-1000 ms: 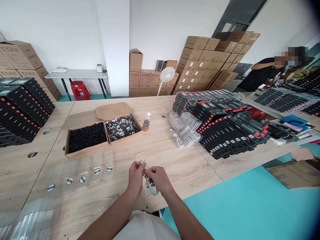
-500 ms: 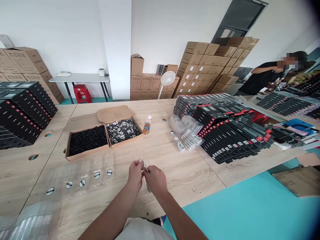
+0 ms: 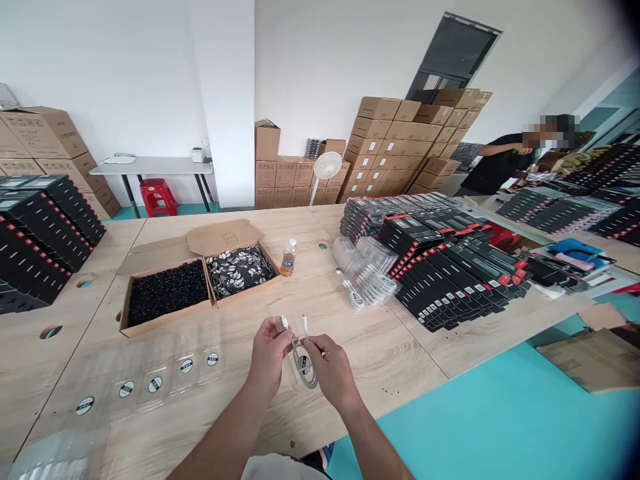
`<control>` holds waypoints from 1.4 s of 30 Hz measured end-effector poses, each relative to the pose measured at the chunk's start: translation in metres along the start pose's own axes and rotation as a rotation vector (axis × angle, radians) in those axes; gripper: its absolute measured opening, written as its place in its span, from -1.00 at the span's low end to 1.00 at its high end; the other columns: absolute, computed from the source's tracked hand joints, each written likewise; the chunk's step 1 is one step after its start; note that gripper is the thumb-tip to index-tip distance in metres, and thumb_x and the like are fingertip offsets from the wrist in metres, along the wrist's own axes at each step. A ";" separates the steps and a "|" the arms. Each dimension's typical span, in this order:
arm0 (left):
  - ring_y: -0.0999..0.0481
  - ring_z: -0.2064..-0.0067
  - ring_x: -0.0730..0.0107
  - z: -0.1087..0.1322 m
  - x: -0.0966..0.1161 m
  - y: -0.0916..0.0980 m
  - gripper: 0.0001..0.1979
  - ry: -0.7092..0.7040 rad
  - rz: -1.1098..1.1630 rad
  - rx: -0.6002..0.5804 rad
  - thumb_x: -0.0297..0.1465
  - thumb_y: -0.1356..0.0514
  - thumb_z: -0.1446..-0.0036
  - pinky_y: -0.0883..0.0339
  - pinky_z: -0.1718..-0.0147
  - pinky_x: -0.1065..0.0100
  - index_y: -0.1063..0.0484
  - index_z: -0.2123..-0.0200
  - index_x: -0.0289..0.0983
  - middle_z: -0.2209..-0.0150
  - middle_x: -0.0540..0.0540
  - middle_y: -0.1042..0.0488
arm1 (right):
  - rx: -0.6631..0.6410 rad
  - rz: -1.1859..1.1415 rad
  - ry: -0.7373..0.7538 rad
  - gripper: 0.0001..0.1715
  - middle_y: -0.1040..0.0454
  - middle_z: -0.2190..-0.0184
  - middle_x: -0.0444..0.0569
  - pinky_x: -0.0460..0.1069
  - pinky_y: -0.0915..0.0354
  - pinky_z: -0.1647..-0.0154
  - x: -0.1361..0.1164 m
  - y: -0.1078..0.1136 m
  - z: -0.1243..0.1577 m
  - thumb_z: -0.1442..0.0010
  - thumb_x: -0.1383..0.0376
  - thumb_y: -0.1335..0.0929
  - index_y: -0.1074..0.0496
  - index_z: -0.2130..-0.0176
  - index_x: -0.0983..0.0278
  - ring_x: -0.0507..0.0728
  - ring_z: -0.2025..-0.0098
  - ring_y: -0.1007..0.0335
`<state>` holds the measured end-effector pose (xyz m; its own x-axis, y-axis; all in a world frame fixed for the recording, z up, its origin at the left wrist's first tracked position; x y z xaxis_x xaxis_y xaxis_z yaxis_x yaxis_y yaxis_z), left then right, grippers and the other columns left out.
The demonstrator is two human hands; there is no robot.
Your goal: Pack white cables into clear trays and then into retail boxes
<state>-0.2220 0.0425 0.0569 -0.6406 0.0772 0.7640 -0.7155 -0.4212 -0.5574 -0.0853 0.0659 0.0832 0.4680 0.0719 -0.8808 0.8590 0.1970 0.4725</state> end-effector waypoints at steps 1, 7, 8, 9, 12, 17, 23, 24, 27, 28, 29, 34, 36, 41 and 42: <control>-0.46 0.38 0.42 0.001 0.001 0.000 -0.68 -0.005 -0.008 0.001 -0.31 -0.43 0.23 -0.35 0.34 0.34 -0.37 0.44 -0.25 0.44 0.03 -0.43 | -0.014 -0.048 -0.031 -0.61 -0.54 0.34 0.00 -0.04 -0.27 0.27 0.003 0.001 -0.001 -0.22 0.09 -0.26 -0.57 0.31 0.25 0.14 0.29 -0.43; -0.49 0.41 0.39 0.003 -0.009 0.001 -0.54 0.090 0.044 0.002 -0.38 -0.45 0.30 -0.36 0.32 0.31 -0.46 0.24 -0.26 0.40 -0.01 -0.51 | -0.059 -0.169 -0.121 -0.61 -0.49 0.54 -0.07 -0.06 -0.21 0.43 0.012 0.005 0.002 -0.06 0.03 -0.37 -0.54 0.46 0.31 0.09 0.45 -0.34; -0.49 0.41 0.40 0.003 -0.013 0.000 -0.55 0.114 0.057 -0.016 -0.40 -0.44 0.30 -0.35 0.33 0.32 -0.48 0.24 -0.27 0.41 -0.02 -0.51 | -0.053 -0.151 -0.118 -0.63 -0.48 0.55 -0.08 -0.06 -0.21 0.44 0.011 0.006 0.003 -0.05 0.05 -0.38 -0.53 0.48 0.31 0.09 0.46 -0.33; -0.48 0.42 0.41 0.003 -0.017 -0.002 -0.58 0.134 0.069 -0.037 -0.41 -0.44 0.30 -0.34 0.34 0.34 -0.49 0.26 -0.28 0.42 -0.03 -0.52 | -0.043 -0.127 -0.115 -0.66 -0.48 0.55 -0.08 -0.06 -0.21 0.45 0.010 0.007 0.004 -0.05 0.07 -0.38 -0.52 0.49 0.30 0.09 0.47 -0.33; -0.46 0.45 0.43 0.002 -0.026 -0.005 -0.68 0.168 0.096 -0.091 -0.42 -0.42 0.27 -0.29 0.38 0.37 -0.52 0.33 -0.30 0.46 -0.03 -0.51 | -0.004 -0.044 -0.108 -0.73 -0.49 0.55 -0.07 -0.06 -0.22 0.46 0.006 0.010 0.006 -0.03 0.13 -0.38 -0.50 0.52 0.26 0.10 0.47 -0.36; -0.50 0.35 0.33 0.006 -0.030 -0.013 -0.74 0.150 0.067 -0.151 -0.41 -0.41 0.23 -0.29 0.31 0.35 -0.55 0.38 -0.33 0.42 -0.11 -0.56 | 0.022 0.097 -0.084 -0.73 -0.48 0.58 -0.09 -0.05 -0.18 0.48 0.004 0.013 0.008 -0.05 0.14 -0.38 -0.44 0.57 0.22 0.10 0.48 -0.38; -0.47 0.45 0.39 0.014 -0.032 -0.011 -0.70 0.113 -0.021 0.002 -0.34 -0.45 0.26 -0.22 0.46 0.41 -0.49 0.41 -0.29 0.52 -0.01 -0.49 | -0.025 0.315 -0.033 -0.74 -0.52 0.54 -0.07 -0.04 -0.09 0.46 -0.008 0.012 0.011 -0.09 0.29 -0.37 -0.42 0.61 0.21 0.08 0.48 -0.36; -0.47 0.46 0.40 0.015 -0.033 -0.010 -0.68 0.111 -0.023 0.030 -0.32 -0.46 0.27 -0.21 0.47 0.42 -0.48 0.42 -0.29 0.53 0.01 -0.47 | -0.028 0.335 -0.028 -0.73 -0.52 0.54 -0.07 -0.04 -0.08 0.46 -0.010 0.011 0.012 -0.10 0.29 -0.36 -0.42 0.61 0.21 0.08 0.49 -0.35; -0.47 0.45 0.41 0.013 -0.039 -0.011 -0.67 0.112 0.028 0.045 -0.27 -0.46 0.28 -0.24 0.48 0.43 -0.46 0.45 -0.29 0.53 0.01 -0.46 | -0.001 0.396 -0.013 -0.72 -0.52 0.52 -0.04 -0.04 -0.07 0.46 -0.013 0.012 0.015 -0.14 0.29 -0.35 -0.42 0.59 0.22 0.08 0.49 -0.35; -0.47 0.44 0.41 0.011 -0.040 -0.011 -0.67 0.112 0.054 0.035 -0.27 -0.47 0.27 -0.24 0.48 0.43 -0.46 0.46 -0.29 0.53 0.01 -0.46 | 0.004 0.418 -0.001 -0.74 -0.52 0.49 -0.04 -0.04 -0.08 0.45 -0.014 0.012 0.017 -0.15 0.29 -0.34 -0.44 0.56 0.21 0.08 0.47 -0.36; -0.47 0.45 0.42 0.009 -0.041 -0.010 -0.66 0.113 0.082 0.030 -0.27 -0.47 0.27 -0.26 0.48 0.43 -0.45 0.46 -0.29 0.53 0.01 -0.46 | 0.007 0.435 0.015 -0.77 -0.52 0.45 -0.03 -0.04 -0.10 0.44 -0.015 0.011 0.019 -0.16 0.30 -0.33 -0.47 0.51 0.21 0.09 0.44 -0.38; -0.50 0.41 0.42 -0.004 -0.042 0.010 -0.70 0.125 0.242 0.127 -0.35 -0.46 0.22 -0.43 0.34 0.32 -0.42 0.44 -0.27 0.48 0.02 -0.46 | 0.016 0.388 0.063 -0.78 -0.50 0.25 -0.04 -0.04 -0.20 0.42 -0.006 0.017 0.036 -0.12 0.29 -0.33 -0.48 0.19 0.14 0.09 0.42 -0.41; -0.51 0.38 0.42 -0.007 -0.039 0.016 -0.71 0.123 0.287 0.170 -0.39 -0.46 0.21 -0.47 0.25 0.25 -0.42 0.43 -0.26 0.46 0.03 -0.46 | -0.004 0.296 0.023 -0.79 -0.49 0.29 -0.06 -0.04 -0.22 0.45 0.004 0.019 0.040 -0.11 0.28 -0.33 -0.46 0.19 0.15 0.07 0.47 -0.38; -0.49 0.42 0.46 -0.009 -0.035 0.011 -0.74 0.106 0.315 0.157 -0.39 -0.44 0.16 -0.46 0.24 0.27 -0.41 0.43 -0.26 0.47 0.04 -0.44 | -0.035 0.013 -0.154 -0.79 -0.39 0.53 -0.17 -0.07 -0.21 0.54 0.030 0.008 0.039 -0.14 0.17 -0.31 -0.39 0.21 0.17 0.07 0.55 -0.38; -0.49 0.42 0.46 -0.010 -0.035 0.010 -0.74 0.099 0.324 0.156 -0.38 -0.43 0.14 -0.46 0.25 0.28 -0.41 0.42 -0.26 0.47 0.04 -0.44 | -0.026 0.001 -0.171 -0.78 -0.37 0.56 -0.20 -0.08 -0.19 0.56 0.032 0.006 0.038 -0.14 0.16 -0.31 -0.37 0.20 0.17 0.07 0.57 -0.37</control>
<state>-0.2096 0.0444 0.0217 -0.8560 0.0012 0.5169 -0.4251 -0.5705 -0.7027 -0.0573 0.0319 0.0590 0.4993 -0.0951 -0.8612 0.8540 0.2220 0.4706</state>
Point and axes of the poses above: each hand's wrist, its own z-axis away from the middle knuckle, its own y-axis out of the back of the hand, x = y × z, the point moved 10 cm from there along -z, towards the middle knuckle
